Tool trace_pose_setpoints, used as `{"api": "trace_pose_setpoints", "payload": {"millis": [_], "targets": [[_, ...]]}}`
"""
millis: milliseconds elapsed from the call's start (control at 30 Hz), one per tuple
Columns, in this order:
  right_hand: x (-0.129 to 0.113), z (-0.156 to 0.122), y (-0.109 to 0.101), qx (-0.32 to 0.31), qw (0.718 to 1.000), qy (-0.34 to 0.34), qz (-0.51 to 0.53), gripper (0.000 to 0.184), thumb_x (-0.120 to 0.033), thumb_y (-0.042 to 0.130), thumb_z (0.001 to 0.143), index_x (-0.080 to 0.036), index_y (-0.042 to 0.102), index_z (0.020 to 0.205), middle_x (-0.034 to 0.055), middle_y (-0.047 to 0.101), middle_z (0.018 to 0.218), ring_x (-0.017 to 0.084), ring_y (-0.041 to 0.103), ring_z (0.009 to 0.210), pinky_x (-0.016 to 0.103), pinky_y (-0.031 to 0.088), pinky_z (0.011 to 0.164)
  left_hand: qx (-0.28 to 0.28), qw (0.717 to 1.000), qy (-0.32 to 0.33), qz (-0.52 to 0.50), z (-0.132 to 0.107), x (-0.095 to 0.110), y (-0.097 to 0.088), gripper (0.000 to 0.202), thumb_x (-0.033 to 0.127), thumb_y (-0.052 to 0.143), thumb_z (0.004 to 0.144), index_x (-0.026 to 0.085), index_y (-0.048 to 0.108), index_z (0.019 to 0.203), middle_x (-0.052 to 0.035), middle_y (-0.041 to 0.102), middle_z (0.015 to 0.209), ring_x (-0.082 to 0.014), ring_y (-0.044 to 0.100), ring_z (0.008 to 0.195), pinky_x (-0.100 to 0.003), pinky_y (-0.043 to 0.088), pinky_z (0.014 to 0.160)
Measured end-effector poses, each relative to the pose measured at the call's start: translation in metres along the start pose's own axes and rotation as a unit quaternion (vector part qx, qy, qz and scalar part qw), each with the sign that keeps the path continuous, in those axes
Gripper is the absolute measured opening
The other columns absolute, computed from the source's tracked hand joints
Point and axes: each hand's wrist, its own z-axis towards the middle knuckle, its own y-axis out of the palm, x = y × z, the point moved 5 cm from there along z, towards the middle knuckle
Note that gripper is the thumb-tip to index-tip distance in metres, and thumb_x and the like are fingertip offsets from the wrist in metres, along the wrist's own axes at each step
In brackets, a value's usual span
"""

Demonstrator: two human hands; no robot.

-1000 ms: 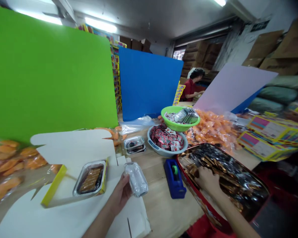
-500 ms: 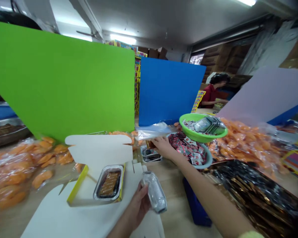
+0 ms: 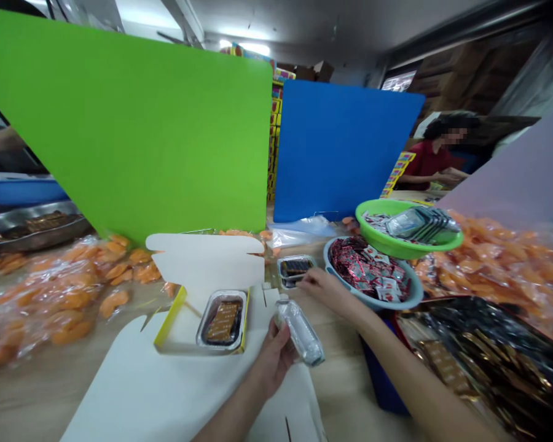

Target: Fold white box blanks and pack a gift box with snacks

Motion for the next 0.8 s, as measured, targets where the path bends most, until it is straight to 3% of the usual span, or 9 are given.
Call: {"api": "trace_pose_setpoints", "payload": {"millis": [33, 133, 200, 300, 500, 667, 800], "targets": [[-0.006, -0.017, 0.008, -0.027, 0.994, 0.015, 0.106, 0.028, -0.041, 0.048, 0.08, -0.015, 0.055, 0.075, 0.0025, 0.056, 0.073, 0.014, 0.05, 0.069, 0.024, 0.037, 0.06, -0.009, 1.0, 0.008, 0.006, -0.001, 0.001, 0.001, 0.032, 0.032, 0.062, 0.076, 0.024, 0.049, 0.104, 0.0007, 0.062, 0.092, -0.0097, 0.059, 0.076, -0.024, 0.047, 0.071], [-0.022, -0.061, 0.039, -0.097, 0.928, 0.065, 0.355, 0.026, -0.04, 0.059, 0.069, -0.016, 0.052, 0.075, -0.0021, 0.051, 0.066, 0.01, 0.044, 0.061, 0.023, 0.035, 0.055, -0.049, 0.998, 0.037, 0.034, -0.004, 0.003, 0.007, 0.036, 0.034, 0.063, 0.075, 0.025, 0.049, 0.106, -0.0017, 0.062, 0.097, -0.0127, 0.06, 0.083, -0.026, 0.046, 0.074], [-0.026, -0.078, 0.053, -0.095, 0.897, 0.1, 0.42, 0.025, -0.037, 0.061, 0.065, -0.016, 0.05, 0.073, -0.0031, 0.049, 0.064, 0.01, 0.042, 0.059, 0.022, 0.034, 0.055, -0.068, 0.995, 0.048, 0.052, -0.006, 0.004, 0.01, 0.037, 0.035, 0.064, 0.073, 0.024, 0.049, 0.105, -0.0033, 0.061, 0.099, -0.0152, 0.06, 0.087, -0.026, 0.045, 0.076], [-0.024, -0.088, 0.061, -0.056, 0.884, 0.134, 0.444, 0.023, -0.034, 0.062, 0.061, -0.016, 0.048, 0.066, -0.0042, 0.046, 0.06, 0.009, 0.04, 0.057, 0.022, 0.032, 0.054, -0.072, 0.994, 0.042, 0.072, -0.01, 0.002, 0.011, 0.043, 0.036, 0.066, 0.072, 0.024, 0.048, 0.108, -0.0048, 0.061, 0.1, -0.0174, 0.06, 0.087, -0.028, 0.045, 0.076], [-0.022, -0.096, 0.054, -0.002, 0.903, 0.13, 0.409, 0.017, -0.03, 0.055, 0.066, -0.016, 0.047, 0.061, -0.0039, 0.045, 0.058, 0.009, 0.039, 0.055, 0.022, 0.032, 0.052, -0.065, 0.995, 0.032, 0.073, -0.014, -0.001, 0.015, 0.05, 0.034, 0.065, 0.072, 0.026, 0.044, 0.117, -0.0055, 0.06, 0.106, -0.02, 0.058, 0.093, -0.032, 0.044, 0.08], [-0.027, -0.104, 0.052, -0.021, 0.947, 0.09, 0.309, 0.006, -0.019, 0.048, 0.068, -0.018, 0.053, 0.072, -0.0014, 0.055, 0.066, 0.011, 0.047, 0.059, 0.022, 0.036, 0.054, -0.089, 0.992, 0.031, 0.082, -0.017, -0.005, 0.018, 0.063, 0.034, 0.066, 0.071, 0.03, 0.035, 0.126, -0.0068, 0.054, 0.116, -0.0214, 0.055, 0.1, -0.031, 0.043, 0.081], [-0.023, -0.084, 0.011, 0.061, 0.991, 0.047, 0.111, 0.008, -0.021, 0.046, 0.075, -0.019, 0.054, 0.074, 0.0, 0.057, 0.066, 0.013, 0.05, 0.062, 0.023, 0.036, 0.058, -0.065, 0.994, 0.03, 0.079, -0.015, -0.003, 0.013, 0.059, 0.039, 0.06, 0.076, 0.037, 0.03, 0.126, -0.0059, 0.045, 0.125, -0.0227, 0.045, 0.114, -0.036, 0.043, 0.082]]}}
